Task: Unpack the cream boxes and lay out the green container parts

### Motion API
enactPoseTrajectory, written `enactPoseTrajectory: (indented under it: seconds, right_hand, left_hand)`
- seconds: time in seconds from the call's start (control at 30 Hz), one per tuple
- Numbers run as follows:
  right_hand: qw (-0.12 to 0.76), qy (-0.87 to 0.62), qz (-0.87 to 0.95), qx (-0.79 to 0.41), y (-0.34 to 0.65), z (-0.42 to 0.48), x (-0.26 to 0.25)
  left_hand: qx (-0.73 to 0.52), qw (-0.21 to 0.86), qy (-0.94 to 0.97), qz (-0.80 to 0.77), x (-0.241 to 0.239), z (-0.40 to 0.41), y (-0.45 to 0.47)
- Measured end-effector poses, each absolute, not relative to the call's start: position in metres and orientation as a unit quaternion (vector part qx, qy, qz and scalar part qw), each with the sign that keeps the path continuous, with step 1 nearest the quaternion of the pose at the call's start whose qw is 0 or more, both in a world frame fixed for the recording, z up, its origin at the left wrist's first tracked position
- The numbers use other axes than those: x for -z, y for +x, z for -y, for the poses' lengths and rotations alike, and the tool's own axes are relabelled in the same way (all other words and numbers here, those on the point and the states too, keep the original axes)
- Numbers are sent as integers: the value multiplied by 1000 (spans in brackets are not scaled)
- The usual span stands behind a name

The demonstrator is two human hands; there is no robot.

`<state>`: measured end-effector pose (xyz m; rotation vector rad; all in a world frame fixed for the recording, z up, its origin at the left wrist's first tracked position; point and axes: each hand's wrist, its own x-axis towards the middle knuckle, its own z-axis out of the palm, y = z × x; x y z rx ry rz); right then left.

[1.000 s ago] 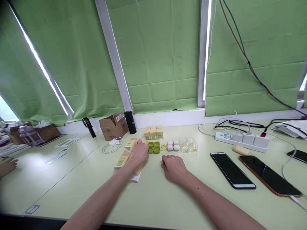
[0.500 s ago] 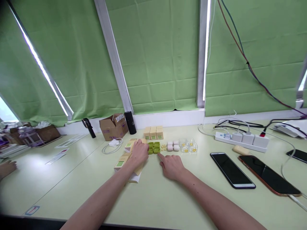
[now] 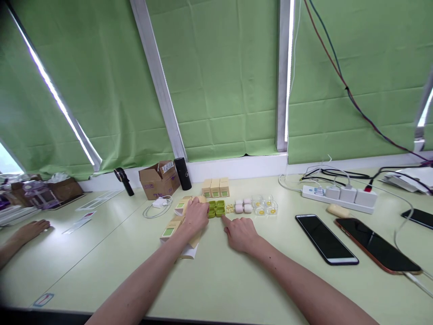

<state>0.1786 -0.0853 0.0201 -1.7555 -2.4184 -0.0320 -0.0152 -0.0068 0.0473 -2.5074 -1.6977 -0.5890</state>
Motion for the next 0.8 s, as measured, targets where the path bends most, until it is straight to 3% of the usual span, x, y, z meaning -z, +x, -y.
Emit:
enactPoseTrajectory:
  seconds: [0.37,0.8]
  right_hand:
    - [93,-580,809,9,181,86,-16]
    - [134,-558,819,1,188,89,-10]
  left_hand:
    - [93,100,-813,565,-56,6,-13]
    - [115,136,-821,542,-82,-27,-3]
